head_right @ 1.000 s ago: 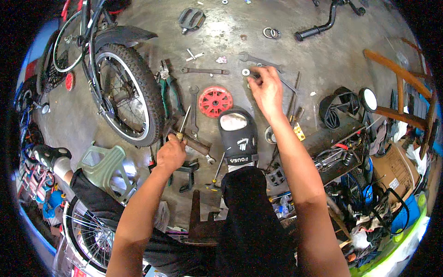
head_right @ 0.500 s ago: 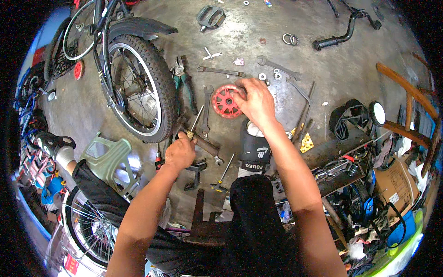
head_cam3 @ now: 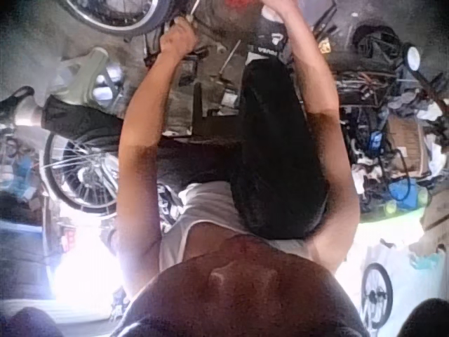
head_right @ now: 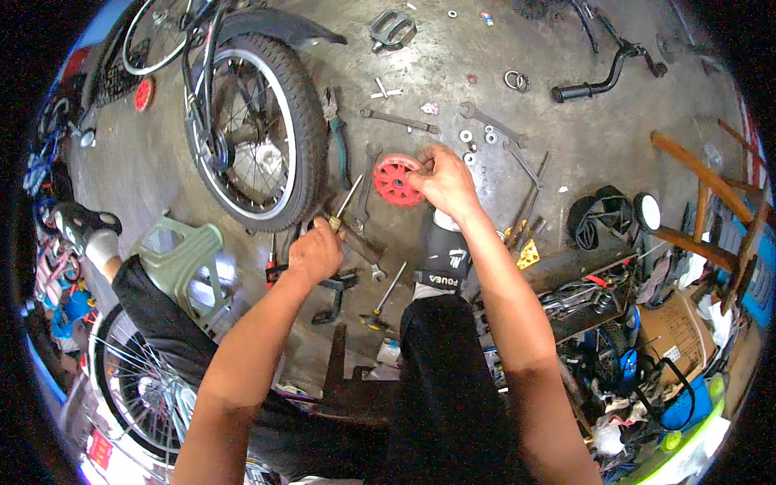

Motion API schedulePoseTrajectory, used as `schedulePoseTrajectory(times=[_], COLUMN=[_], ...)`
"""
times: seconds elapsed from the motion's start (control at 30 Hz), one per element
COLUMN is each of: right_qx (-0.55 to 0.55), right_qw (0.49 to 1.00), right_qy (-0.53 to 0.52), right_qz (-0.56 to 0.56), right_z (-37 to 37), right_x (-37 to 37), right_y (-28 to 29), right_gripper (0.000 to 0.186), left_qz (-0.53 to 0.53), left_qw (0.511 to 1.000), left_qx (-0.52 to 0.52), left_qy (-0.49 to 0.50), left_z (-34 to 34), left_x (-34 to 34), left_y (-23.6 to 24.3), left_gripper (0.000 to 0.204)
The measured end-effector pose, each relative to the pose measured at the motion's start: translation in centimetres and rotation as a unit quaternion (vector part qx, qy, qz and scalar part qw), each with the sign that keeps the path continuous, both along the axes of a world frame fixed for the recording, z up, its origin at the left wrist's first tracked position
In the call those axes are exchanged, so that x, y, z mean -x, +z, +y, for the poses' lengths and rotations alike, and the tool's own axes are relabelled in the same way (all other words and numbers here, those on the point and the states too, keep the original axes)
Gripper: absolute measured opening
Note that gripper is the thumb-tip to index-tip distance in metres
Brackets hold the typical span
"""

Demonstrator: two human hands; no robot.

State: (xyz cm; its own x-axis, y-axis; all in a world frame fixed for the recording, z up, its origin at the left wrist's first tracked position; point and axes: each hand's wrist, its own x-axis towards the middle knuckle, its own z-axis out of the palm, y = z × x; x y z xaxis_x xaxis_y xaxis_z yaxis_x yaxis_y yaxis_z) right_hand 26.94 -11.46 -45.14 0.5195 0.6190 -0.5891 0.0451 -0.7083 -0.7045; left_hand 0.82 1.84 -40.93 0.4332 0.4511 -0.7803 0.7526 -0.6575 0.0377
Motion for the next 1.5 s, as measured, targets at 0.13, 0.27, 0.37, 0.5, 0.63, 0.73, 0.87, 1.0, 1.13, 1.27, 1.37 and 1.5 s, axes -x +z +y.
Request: schedulePoseTrajectory(times=[0.13,0.27,0.37,0.5,0.63,0.73,0.87,1.0,1.13,1.27,1.37,1.5], right_qx=[-0.018,-0.047,-0.06,-0.018,0.012,0.035,0.043,0.037,0.019,0.022,-0.036,-0.07], right_qw=[0.998,0.996,0.993,0.972,0.943,0.914,0.91,0.965,0.986,0.983,0.979,0.972], right_qy=[0.021,0.053,0.083,0.209,0.318,0.386,0.392,0.252,0.111,0.057,-0.013,-0.054], right_qz=[-0.062,-0.059,-0.05,-0.103,-0.097,-0.125,-0.125,0.059,0.122,0.175,0.201,0.218], right_z=[-0.1,0.0,2.8,8.0,14.9,21.2,27.8,33.0,36.9,41.4,46.5,51.3], right_x=[1.2,0.3,0.6,1.4,4.3,8.7,15.0,21.3,25.3,27.4,26.5,25.6], right_y=[4.0,7.0,14.5,21.0,23.9,23.6,19.3,16.5,11.9,8.9,5.3,6.6], right_gripper=[0.046,0.044,0.039,0.038,0.041,0.047,0.057,0.047,0.038,0.021,0.012,0.041], left_qz=[-0.013,0.02,-0.083,-0.256,-0.245,-0.226,-0.293,-0.272,-0.283,-0.29,-0.304,-0.293], left_qw=[0.998,0.989,0.989,0.965,0.956,0.961,0.946,0.951,0.945,0.942,0.937,0.939], left_qx=[0.022,0.113,0.122,0.036,0.159,0.161,0.138,0.12,0.096,0.1,0.11,0.109], left_qy=[0.05,0.097,0.021,-0.036,-0.007,0.001,-0.005,0.083,0.13,0.135,0.133,0.143], left_z=[0.1,0.9,1.6,1.9,5.5,7.8,12.2,17.0,18.3,18.5,18.4,18.9], left_x=[-0.8,-0.2,1.6,6.2,10.8,14.5,15.2,17.4,18.3,18.6,18.3,18.4], left_y=[1.0,0.3,3.6,10.0,15.1,14.9,16.3,17.7,16.9,17.2,16.9,17.4], left_gripper=[0.053,0.082,0.073,0.047,0.044,0.046,0.048,0.048,0.047,0.045,0.045,0.046])
